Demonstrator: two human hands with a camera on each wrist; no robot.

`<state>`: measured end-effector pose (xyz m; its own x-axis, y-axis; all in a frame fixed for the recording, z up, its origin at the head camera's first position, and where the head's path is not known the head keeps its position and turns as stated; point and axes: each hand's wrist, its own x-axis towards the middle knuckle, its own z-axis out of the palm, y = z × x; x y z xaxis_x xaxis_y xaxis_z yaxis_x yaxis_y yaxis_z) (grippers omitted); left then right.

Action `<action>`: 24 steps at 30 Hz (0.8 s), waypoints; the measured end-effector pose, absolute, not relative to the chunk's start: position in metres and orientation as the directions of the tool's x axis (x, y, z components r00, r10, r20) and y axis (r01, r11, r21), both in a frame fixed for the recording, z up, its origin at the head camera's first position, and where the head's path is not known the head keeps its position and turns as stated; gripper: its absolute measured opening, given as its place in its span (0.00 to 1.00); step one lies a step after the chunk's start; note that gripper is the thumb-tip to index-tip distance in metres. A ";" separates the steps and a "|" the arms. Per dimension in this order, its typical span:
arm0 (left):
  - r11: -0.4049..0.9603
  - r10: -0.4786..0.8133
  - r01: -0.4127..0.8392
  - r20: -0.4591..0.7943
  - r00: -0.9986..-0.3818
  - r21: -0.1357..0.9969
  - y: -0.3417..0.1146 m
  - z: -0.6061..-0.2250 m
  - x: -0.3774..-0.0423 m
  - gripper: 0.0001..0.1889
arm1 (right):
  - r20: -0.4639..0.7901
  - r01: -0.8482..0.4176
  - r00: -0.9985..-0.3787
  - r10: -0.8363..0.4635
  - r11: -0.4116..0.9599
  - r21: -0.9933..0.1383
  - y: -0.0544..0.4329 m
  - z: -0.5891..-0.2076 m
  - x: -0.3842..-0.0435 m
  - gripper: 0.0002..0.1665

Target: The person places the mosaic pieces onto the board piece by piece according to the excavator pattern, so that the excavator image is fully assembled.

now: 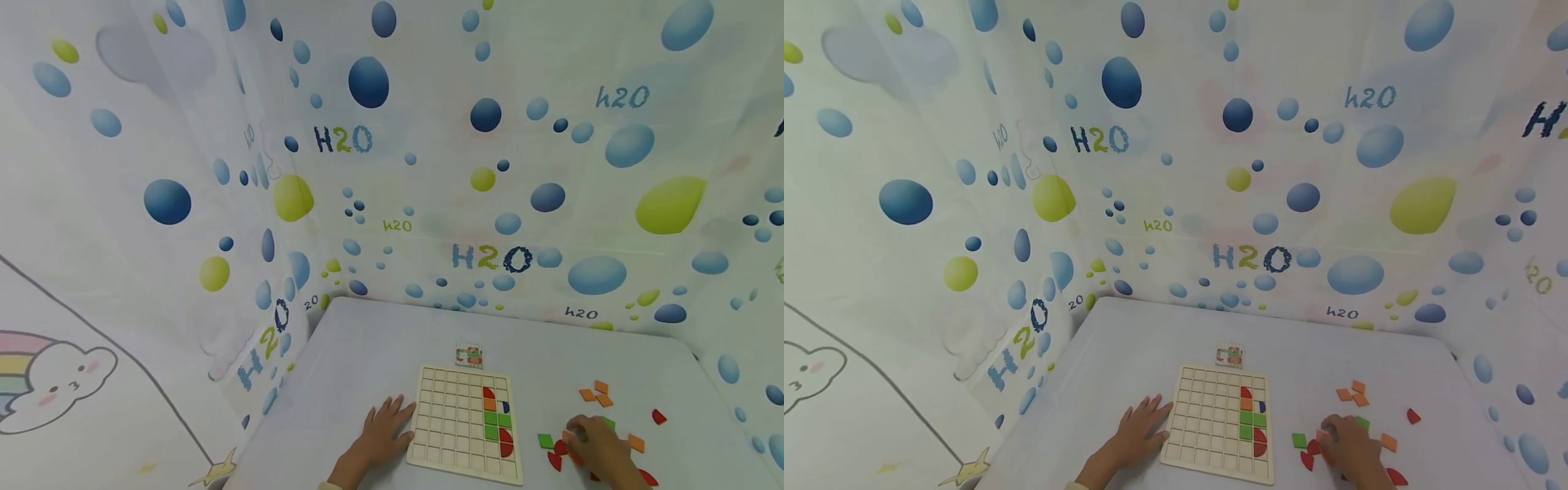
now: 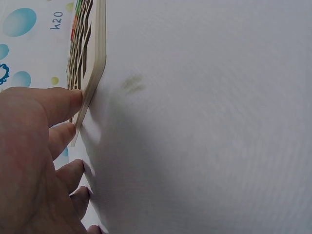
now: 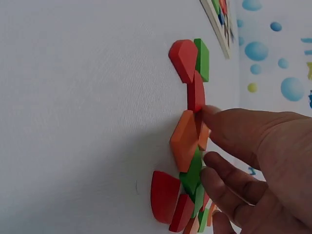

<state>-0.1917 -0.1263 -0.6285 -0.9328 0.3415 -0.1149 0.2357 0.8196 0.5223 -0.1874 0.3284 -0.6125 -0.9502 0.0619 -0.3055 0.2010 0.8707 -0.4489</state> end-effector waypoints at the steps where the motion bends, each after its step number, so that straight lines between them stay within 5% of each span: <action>1: 0.820 0.341 0.234 -0.116 -0.933 0.522 -0.126 -0.629 -0.192 0.31 | -0.317 0.203 -0.947 0.055 0.868 -0.454 0.328 -0.613 -0.187 0.15; 8: 0.828 0.335 0.228 -0.126 -0.934 0.513 -0.126 -0.629 -0.192 0.32 | -0.344 0.191 -0.938 0.032 0.878 -0.438 0.327 -0.621 -0.192 0.17; 24: 0.826 0.338 0.227 -0.131 -0.932 0.517 -0.127 -0.628 -0.193 0.32 | -0.177 0.181 -0.978 0.111 0.871 -0.456 0.316 -0.633 -0.197 0.18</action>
<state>-0.1930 -0.1266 -0.6285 -0.9321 0.3379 -0.1307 0.2269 0.8257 0.5165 -0.1965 0.3164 -0.6334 -0.9779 0.1108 -0.1771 0.1813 0.8714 -0.4558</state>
